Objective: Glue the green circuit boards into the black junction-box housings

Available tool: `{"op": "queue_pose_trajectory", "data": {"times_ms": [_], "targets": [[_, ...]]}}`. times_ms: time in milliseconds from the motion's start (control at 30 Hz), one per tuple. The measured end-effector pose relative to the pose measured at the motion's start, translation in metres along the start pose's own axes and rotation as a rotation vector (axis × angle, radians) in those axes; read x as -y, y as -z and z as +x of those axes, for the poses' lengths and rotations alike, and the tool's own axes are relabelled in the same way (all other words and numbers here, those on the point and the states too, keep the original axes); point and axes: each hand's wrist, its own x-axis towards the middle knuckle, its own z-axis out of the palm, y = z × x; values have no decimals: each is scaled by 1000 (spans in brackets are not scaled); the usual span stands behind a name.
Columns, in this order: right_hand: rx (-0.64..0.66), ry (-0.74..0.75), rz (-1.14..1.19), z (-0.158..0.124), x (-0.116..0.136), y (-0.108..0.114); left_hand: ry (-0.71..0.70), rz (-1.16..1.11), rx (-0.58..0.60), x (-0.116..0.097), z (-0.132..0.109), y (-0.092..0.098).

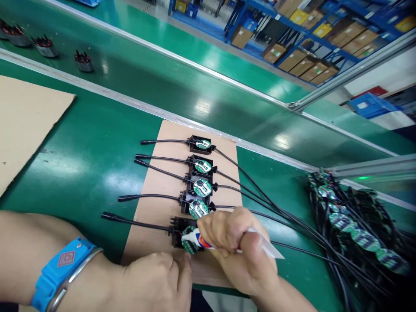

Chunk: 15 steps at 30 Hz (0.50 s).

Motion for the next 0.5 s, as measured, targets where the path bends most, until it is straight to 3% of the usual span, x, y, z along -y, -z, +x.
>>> {"op": "queue_pose_trajectory", "data": {"times_ms": [500], "targets": [[-7,-59,-52,-17,10,9,-9,20,-59,6,2,5]]}}
